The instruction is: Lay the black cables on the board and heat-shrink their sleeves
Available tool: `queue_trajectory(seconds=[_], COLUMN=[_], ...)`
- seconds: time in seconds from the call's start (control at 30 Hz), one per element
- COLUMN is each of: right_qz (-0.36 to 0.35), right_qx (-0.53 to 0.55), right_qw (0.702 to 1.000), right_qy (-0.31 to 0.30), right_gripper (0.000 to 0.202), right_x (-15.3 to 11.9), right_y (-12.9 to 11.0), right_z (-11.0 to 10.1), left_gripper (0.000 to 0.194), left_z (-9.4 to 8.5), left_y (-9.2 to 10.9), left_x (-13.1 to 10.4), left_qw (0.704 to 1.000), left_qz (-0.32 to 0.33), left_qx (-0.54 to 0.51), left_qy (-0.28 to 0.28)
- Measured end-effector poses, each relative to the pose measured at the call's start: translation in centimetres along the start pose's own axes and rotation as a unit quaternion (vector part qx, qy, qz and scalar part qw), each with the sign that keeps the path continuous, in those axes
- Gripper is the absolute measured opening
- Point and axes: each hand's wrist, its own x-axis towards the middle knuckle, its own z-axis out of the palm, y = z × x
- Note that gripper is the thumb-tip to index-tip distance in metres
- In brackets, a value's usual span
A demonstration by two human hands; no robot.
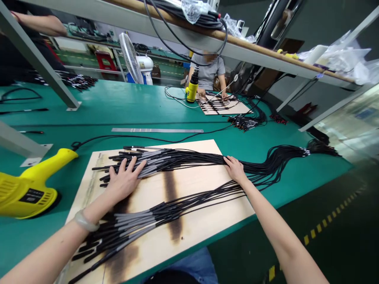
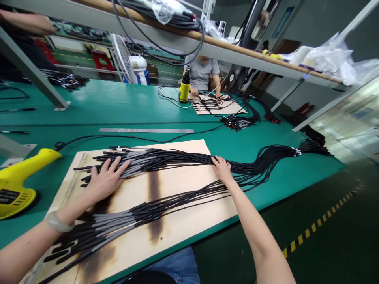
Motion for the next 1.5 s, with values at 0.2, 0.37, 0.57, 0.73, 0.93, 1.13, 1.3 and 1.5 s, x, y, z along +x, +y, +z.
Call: queue_trajectory(seconds=[0.2, 0.37, 0.57, 0.73, 0.93, 1.13, 1.3, 1.5], right_qz=[0.001, -0.002, -0.005, -0.003, 0.004, 0.011, 0.017, 0.012], right_qx=[0.005, 0.004, -0.019, -0.023, -0.015, 0.003, 0.027, 0.028], right_qw=[1.000, 1.000, 0.999, 0.997, 0.996, 0.997, 0.998, 0.997], right_qy=[0.009, 0.021, 0.045, 0.070, 0.083, 0.074, 0.062, 0.072], right_gripper=[0.039, 0.040, 0.041, 0.041, 0.042, 0.042, 0.041, 0.042], right_x=[5.0, 6.7, 6.5, 6.6, 6.8, 6.9, 7.0, 7.0], right_y=[-0.5, -0.8, -0.9, -0.9, -0.7, -0.7, -0.7, -0.3], right_z=[0.7, 1.2, 2.4, 3.3, 4.1, 4.1, 4.0, 4.4], left_gripper=[0.056, 0.060, 0.054, 0.043, 0.036, 0.030, 0.057, 0.079], left_z=[-0.9, -3.2, -7.4, -5.3, -2.2, -3.2, -4.7, -5.0], left_y=[-0.9, -2.1, -2.7, -0.5, 0.4, -0.9, -1.8, 0.5], left_x=[2.4, 4.7, 10.6, 17.7, 23.2, 26.7, 28.8, 21.7], left_qw=[1.000, 0.998, 0.991, 0.979, 0.979, 0.989, 0.993, 0.978], left_qz=[-0.007, -0.009, -0.011, 0.026, 0.046, -0.001, -0.067, 0.055], left_qx=[0.011, -0.019, -0.129, -0.173, -0.129, -0.091, -0.092, -0.161], left_qy=[-0.005, -0.067, -0.037, -0.099, -0.153, -0.117, -0.037, -0.119])
